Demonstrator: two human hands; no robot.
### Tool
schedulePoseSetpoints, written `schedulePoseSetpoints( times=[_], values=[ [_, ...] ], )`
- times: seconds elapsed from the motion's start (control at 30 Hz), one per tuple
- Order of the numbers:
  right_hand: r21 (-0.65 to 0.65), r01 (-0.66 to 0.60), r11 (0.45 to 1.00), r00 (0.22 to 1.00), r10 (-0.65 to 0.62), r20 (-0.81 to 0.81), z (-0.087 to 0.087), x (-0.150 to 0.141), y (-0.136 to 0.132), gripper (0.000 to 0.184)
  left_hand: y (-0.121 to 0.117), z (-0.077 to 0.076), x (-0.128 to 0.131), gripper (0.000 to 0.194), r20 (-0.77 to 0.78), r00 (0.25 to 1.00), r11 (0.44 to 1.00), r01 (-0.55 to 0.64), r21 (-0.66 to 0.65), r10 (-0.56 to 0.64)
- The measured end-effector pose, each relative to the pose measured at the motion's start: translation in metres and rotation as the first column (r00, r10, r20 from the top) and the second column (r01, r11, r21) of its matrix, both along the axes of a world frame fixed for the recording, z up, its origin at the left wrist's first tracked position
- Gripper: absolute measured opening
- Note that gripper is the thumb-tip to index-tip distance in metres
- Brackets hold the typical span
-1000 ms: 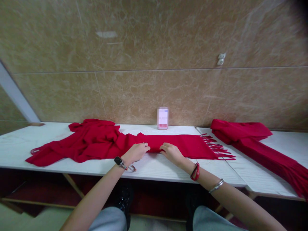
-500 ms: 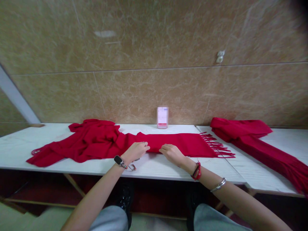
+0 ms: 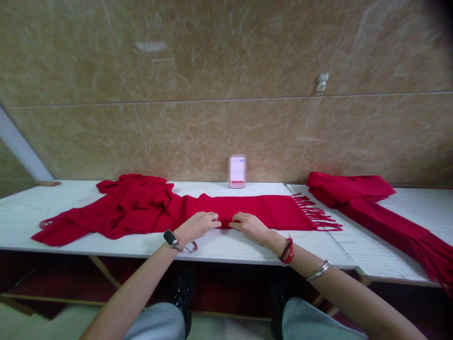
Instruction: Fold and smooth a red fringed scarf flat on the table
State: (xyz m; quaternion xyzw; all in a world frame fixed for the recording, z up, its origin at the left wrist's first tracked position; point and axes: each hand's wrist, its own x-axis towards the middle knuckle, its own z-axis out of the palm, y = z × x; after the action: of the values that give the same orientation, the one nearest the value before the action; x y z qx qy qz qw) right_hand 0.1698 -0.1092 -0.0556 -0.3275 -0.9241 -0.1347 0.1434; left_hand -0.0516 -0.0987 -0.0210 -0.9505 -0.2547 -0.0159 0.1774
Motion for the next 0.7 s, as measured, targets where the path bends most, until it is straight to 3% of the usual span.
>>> schedulePoseSetpoints(
  times=[0.2,0.4,0.5,0.7],
  values=[
    [-0.106,-0.099,0.989,0.989,0.085,-0.124,-0.001,0.006,-0.001,0.029,0.004,-0.003,-0.012,0.040,0.070,0.996,0.986,-0.037,-0.164,0.049],
    [-0.248,-0.188,0.950,0.960,0.124,-0.253,-0.006,0.010,0.003,0.037,0.009,0.002,-0.015,0.027,0.084,0.996,0.948,-0.013,-0.319,0.042],
    [-0.227,-0.177,0.958,0.950,0.106,-0.293,-0.008,0.010,0.005,0.037,0.007,0.000,-0.012,0.019,0.071,0.996,0.969,-0.036,-0.244,0.055],
    [-0.061,0.027,0.998,0.978,-0.039,-0.207,-0.004,0.001,0.003,0.024,0.006,-0.007,-0.005,0.014,0.045,0.996,0.997,-0.079,-0.024,0.080]
  ],
)
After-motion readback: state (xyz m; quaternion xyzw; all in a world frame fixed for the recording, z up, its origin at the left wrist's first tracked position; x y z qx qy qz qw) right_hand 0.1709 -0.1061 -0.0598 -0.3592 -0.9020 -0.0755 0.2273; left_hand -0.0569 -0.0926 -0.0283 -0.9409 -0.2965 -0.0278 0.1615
